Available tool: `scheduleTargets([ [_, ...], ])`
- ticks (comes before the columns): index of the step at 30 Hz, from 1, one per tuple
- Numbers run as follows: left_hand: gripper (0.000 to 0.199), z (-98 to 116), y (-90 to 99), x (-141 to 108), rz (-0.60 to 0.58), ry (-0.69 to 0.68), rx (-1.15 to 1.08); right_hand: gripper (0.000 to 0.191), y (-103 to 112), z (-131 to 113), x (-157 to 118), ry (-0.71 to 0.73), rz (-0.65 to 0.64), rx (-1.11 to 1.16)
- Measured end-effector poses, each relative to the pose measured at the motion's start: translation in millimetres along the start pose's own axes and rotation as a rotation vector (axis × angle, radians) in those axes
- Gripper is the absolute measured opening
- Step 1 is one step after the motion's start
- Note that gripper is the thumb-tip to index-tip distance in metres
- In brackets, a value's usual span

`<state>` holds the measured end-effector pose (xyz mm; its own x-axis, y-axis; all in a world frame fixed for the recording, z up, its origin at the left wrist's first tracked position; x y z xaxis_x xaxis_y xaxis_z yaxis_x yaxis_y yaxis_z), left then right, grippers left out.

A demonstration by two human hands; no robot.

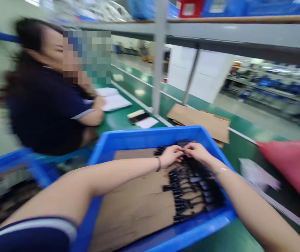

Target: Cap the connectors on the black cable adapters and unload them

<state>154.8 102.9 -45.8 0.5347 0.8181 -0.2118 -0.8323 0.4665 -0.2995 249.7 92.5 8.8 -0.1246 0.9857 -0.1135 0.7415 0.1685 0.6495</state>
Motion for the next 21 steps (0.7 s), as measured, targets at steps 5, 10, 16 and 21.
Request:
scheduleTargets([
  [5, 0.018, -6.1, 8.6, 1.5, 0.022, 0.010, 0.088, 0.011, 4.4, 6.3, 2.4, -0.092, 0.057, -0.105],
  [10, 0.025, -12.3, 7.1, 3.4, 0.003, 0.077, 0.150, 0.007, -2.0, 18.8, 10.2, -0.063, 0.000, -0.202],
  [16, 0.038, -17.5, 12.6, 3.9, 0.013, 0.075, 0.164, 0.008, -11.4, 23.1, 8.6, -0.093, -0.036, -0.119],
  [21, 0.053, -18.9, 12.9, 7.1, -0.017, 0.060, 0.189, 0.005, -8.3, 16.2, 4.0, -0.104, -0.041, -0.200],
])
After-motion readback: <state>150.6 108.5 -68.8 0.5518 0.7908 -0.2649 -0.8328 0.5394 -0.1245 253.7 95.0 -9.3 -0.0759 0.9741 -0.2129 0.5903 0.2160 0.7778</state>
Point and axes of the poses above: each hand's wrist, its own x-axis towards the middle knuckle, its own y-axis out of the back of the hand, z = x × y, the point moved 9 cm from there along x, towards the middle knuckle, and after that the axes turned 4 degrees about -x, right-handed, at the moved point
